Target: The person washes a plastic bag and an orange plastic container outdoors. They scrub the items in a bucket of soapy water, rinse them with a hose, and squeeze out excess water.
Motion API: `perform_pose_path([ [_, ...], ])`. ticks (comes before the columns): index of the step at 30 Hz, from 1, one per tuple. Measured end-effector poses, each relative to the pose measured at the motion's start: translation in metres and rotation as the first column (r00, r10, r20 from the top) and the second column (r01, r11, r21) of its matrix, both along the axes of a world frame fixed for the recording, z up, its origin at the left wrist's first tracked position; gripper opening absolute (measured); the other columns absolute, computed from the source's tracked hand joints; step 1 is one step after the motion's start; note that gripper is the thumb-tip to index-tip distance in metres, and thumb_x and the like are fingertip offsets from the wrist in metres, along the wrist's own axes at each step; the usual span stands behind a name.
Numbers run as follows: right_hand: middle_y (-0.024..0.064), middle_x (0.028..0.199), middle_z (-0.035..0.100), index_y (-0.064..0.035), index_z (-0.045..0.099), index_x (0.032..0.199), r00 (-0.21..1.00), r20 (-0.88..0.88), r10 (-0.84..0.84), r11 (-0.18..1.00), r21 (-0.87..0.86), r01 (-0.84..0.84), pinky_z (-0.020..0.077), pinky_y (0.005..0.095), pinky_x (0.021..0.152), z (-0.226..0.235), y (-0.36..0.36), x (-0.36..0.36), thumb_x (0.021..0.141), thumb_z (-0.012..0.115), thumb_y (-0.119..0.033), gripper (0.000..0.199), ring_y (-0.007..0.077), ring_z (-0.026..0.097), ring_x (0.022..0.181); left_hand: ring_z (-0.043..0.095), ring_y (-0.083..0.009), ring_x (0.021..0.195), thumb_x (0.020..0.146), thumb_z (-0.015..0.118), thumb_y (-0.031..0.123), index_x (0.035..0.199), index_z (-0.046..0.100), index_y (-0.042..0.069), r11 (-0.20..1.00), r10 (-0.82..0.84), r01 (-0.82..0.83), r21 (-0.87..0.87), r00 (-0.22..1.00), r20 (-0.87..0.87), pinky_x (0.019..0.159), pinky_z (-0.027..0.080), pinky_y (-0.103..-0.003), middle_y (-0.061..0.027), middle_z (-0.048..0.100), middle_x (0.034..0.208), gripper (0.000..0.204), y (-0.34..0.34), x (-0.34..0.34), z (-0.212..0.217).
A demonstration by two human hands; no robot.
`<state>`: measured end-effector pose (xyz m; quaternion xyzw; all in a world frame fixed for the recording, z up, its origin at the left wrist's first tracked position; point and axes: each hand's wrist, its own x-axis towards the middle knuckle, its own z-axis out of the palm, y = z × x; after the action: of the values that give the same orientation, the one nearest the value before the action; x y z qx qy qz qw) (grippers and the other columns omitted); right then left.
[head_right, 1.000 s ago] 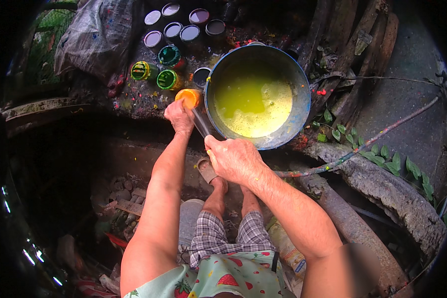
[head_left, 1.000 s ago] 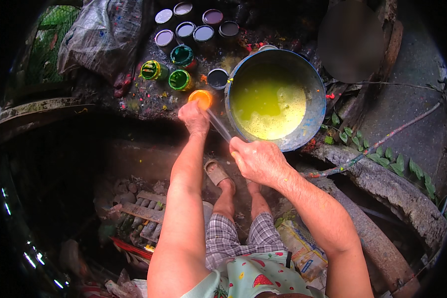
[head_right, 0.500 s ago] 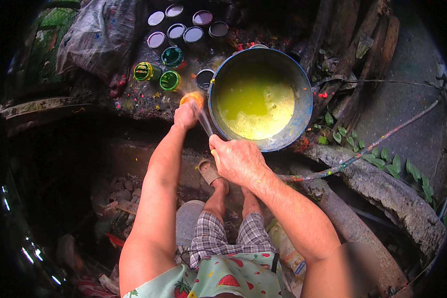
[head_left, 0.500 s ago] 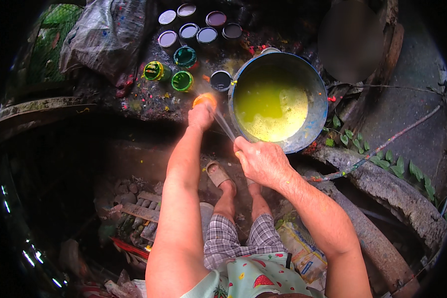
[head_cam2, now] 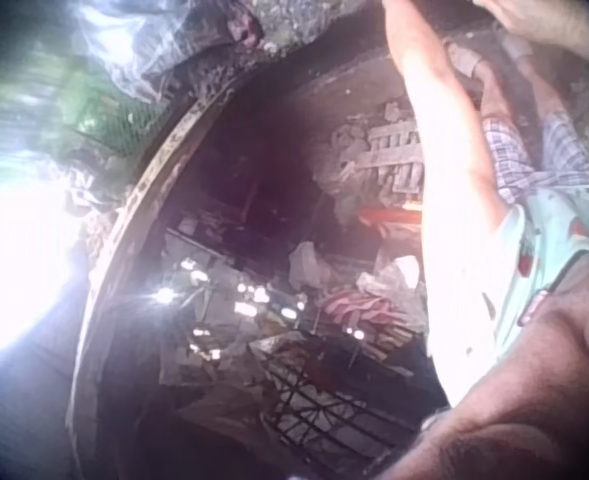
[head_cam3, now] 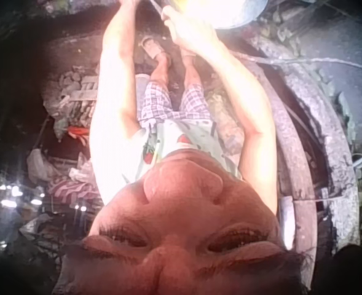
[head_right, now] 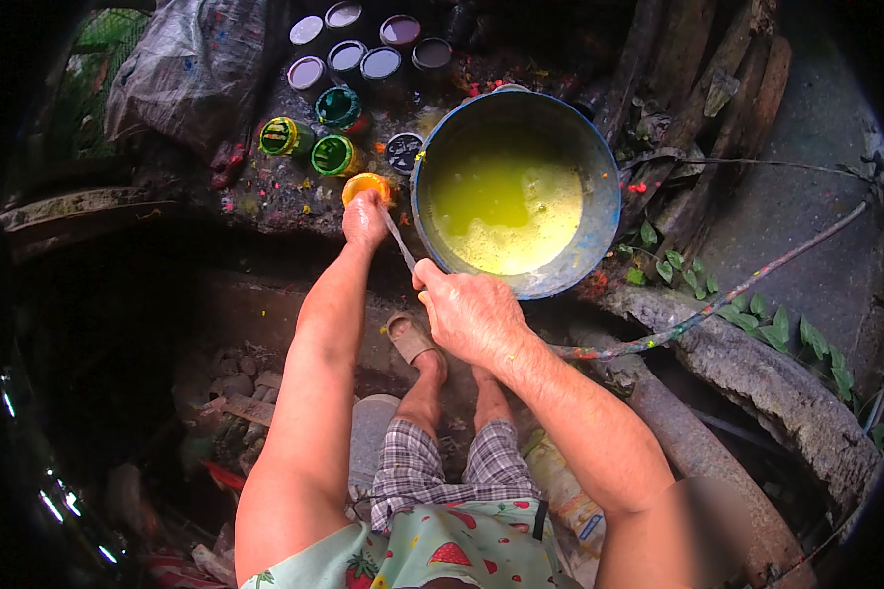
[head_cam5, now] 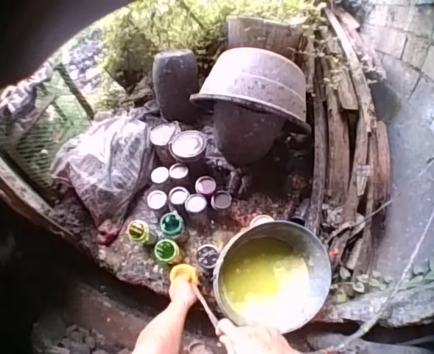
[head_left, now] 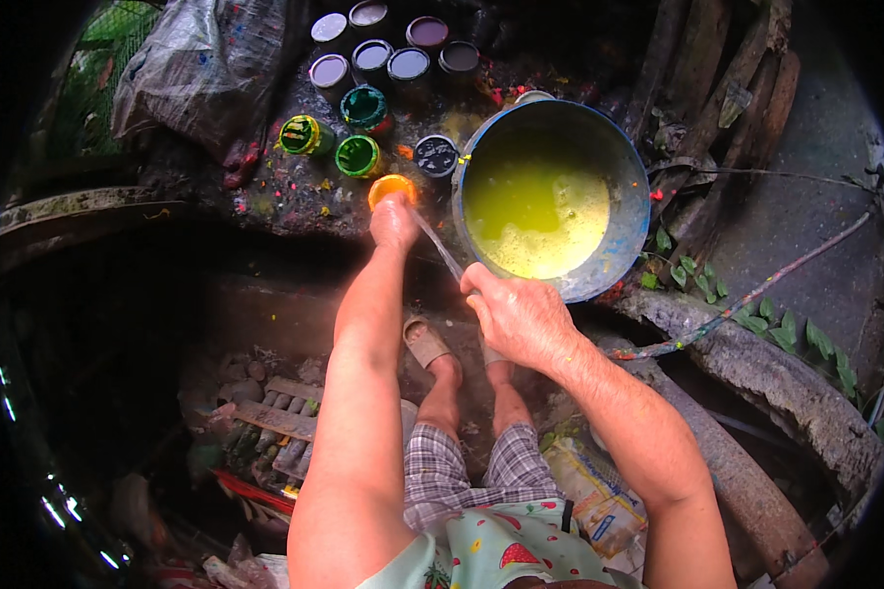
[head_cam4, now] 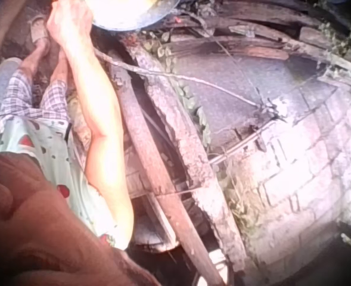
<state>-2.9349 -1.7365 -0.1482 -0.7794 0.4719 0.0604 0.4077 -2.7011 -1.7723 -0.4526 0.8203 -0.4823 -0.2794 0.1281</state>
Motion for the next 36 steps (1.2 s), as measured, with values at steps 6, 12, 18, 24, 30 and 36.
perform_pose_path([
  [6, 0.0195, 0.088, 0.076, -0.0110, 0.060, 0.121, 1.000, 0.004, 0.021, 1.000, -0.004, -0.021, 0.0602, 0.0563, 0.077, 0.002, -0.001, 0.003, 0.105, 0.065, -0.022, 0.020, 0.0429, 0.077, 0.088, 0.077, -0.0363, 0.092, 0.083, 0.086, 0.021, 0.097, 0.077, 0.006, 0.951, 0.306, -0.303, 0.061, 0.949, -0.069, 0.087, 0.061, -0.047, -0.0173, 0.080, 0.099, 0.022, -0.010, -0.010, -0.009],
  [12, 0.0184, 0.090, 0.076, -0.0145, 0.061, 0.121, 1.000, -0.030, -0.008, 1.000, 0.009, 0.008, 0.0603, 0.0561, 0.077, -0.002, -0.002, 0.005, 0.104, 0.067, -0.024, 0.020, 0.0432, 0.076, 0.088, 0.072, -0.0192, 0.089, 0.081, 0.087, 0.009, 0.099, 0.075, 0.004, 0.763, 0.575, -0.641, -0.082, 0.731, -0.368, 0.083, 0.058, -0.036, -0.0057, 0.077, 0.094, 0.023, -0.019, -0.019, -0.045],
  [18, 0.0182, 0.090, 0.076, -0.0151, 0.061, 0.121, 1.000, 0.009, -0.028, 1.000, 0.003, 0.028, 0.0601, 0.0566, 0.077, -0.004, -0.004, 0.005, 0.104, 0.067, -0.024, 0.020, 0.0436, 0.076, 0.088, 0.077, -0.0307, 0.096, 0.086, 0.087, 0.021, 0.106, 0.076, 0.006, 0.997, 0.072, -0.064, 0.048, 0.979, -0.188, 0.089, 0.060, -0.045, -0.0143, 0.079, 0.101, 0.027, -0.012, 0.000, -0.013],
  [24, 0.0184, 0.091, 0.076, -0.0159, 0.061, 0.121, 1.000, 0.012, -0.005, 1.000, 0.005, 0.005, 0.0601, 0.0564, 0.078, -0.003, -0.005, 0.005, 0.104, 0.067, -0.024, 0.020, 0.0435, 0.076, 0.089, 0.075, -0.0407, 0.106, 0.097, 0.079, 0.037, 0.124, 0.073, 0.007, 0.967, -0.142, 0.134, 0.218, 0.990, 0.024, 0.092, 0.060, -0.053, -0.0239, 0.077, 0.110, 0.041, -0.025, -0.001, 0.020],
  [30, 0.0187, 0.087, 0.077, -0.0125, 0.060, 0.121, 0.999, -0.014, 0.044, 0.999, 0.009, -0.044, 0.0602, 0.0562, 0.077, -0.001, -0.003, 0.005, 0.104, 0.066, -0.023, 0.021, 0.0425, 0.077, 0.088, 0.074, -0.0473, 0.111, 0.097, 0.074, 0.023, 0.140, 0.058, 0.006, 0.992, 0.020, 0.020, 0.127, 0.953, -0.303, 0.097, 0.060, -0.055, -0.0308, 0.071, 0.126, 0.049, -0.018, -0.007, 0.012],
  [36, 0.0185, 0.090, 0.077, -0.0129, 0.061, 0.121, 1.000, 0.020, 0.003, 1.000, -0.019, -0.003, 0.0602, 0.0561, 0.077, -0.006, 0.000, 0.001, 0.104, 0.066, -0.024, 0.021, 0.0426, 0.077, 0.087, 0.078, -0.0401, 0.104, 0.102, 0.062, 0.022, 0.114, 0.073, 0.009, 0.862, -0.490, 0.448, 0.237, 0.856, 0.166, 0.093, 0.061, -0.053, -0.0198, 0.080, 0.104, 0.021, 0.008, 0.016, 0.018],
])
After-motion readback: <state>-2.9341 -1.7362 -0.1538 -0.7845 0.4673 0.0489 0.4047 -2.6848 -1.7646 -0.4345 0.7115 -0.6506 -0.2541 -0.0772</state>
